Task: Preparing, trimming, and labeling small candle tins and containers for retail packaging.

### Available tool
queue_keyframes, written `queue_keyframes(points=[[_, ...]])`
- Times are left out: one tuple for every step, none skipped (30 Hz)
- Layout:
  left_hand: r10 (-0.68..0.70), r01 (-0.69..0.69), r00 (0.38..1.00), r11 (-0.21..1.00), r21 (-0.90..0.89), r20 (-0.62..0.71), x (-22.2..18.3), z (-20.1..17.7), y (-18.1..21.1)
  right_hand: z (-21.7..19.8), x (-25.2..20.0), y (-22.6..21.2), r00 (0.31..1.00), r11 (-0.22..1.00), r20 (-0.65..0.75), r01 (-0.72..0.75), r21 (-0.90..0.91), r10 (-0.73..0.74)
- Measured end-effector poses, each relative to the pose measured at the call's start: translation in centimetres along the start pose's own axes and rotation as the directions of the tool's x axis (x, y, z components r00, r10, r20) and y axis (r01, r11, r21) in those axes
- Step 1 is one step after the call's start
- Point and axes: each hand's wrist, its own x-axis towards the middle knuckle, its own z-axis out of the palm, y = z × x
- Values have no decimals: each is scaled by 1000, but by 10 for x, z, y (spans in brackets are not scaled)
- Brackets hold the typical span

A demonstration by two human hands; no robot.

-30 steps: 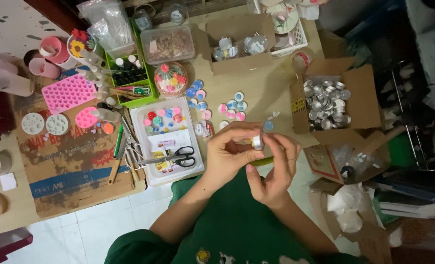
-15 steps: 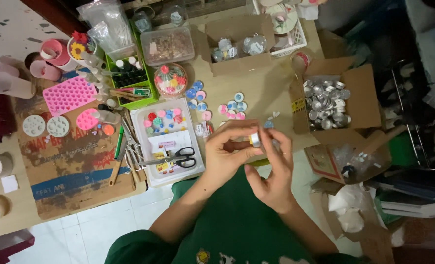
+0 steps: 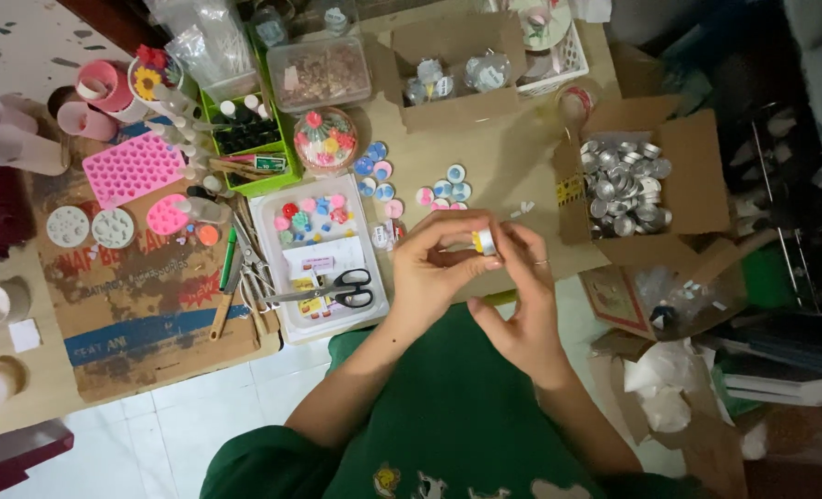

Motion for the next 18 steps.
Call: queue_keyframes(points=[[-5,5,1000,1000,2,-11,1,-2,-3,-2,0,-1,1000,999,14,1,42,-2],[-11,11,1000,1000,5,-21,2,-4,-7,-3,0,-2,1000,996,27,2,84,-4],[-11,11,1000,1000,5,-24,2,-4,-9,-4,-2,0,1000,996,30,2,84,-4],[-21,22,1000,1000,8,-23,2,-4,-11,-4,-3,3,1000,995,30,-13,97,10],[-32,32,999,999,12,-20,3,-5,-12,-5,-4,5,999,994,29,-27,110,24],[-31,31,999,999,12,-22,3,-4,-13,-3,-3,9,999,993,30,-26,111,23],[-44,45,999,999,14,-19,3,-3,-13,-2,-3,12,999,997,30,-34,67,33],[-57,58,998,998,16,-16,2,-2,-14,-1,-3,16,999,999,30,-43,23,42],[-58,59,998,998,16,-14,2,-2,-15,-1,-4,17,999,999,28,-43,23,43],[-68,69,998,997,41,-15,2,-2,-16,-1,-5,19,997,995,31,-78,56,77],[-77,78,997,995,65,-17,3,-2,-17,-1,-5,21,993,990,35,-112,88,109],[-76,77,997,995,65,-16,3,-3,-23,-3,-5,21,993,990,34,-112,88,109],[-100,101,994,994,37,-40,2,-4,-30,-6,-5,20,993,987,51,-113,112,108],[-124,125,990,992,8,-64,1,-5,-36,-9,-6,20,992,984,68,-115,136,106],[-125,125,990,992,8,-65,0,-4,-35,-9,-8,22,992,984,69,-115,136,107],[-138,140,988,990,17,-65,0,-4,-34,-8,-9,24,990,981,68,-135,137,127],[-153,155,986,988,27,-66,-1,-3,-33,-8,-10,26,987,978,67,-155,138,147],[-154,156,986,987,27,-66,0,0,-29,-7,-9,29,987,978,67,-156,139,148]])
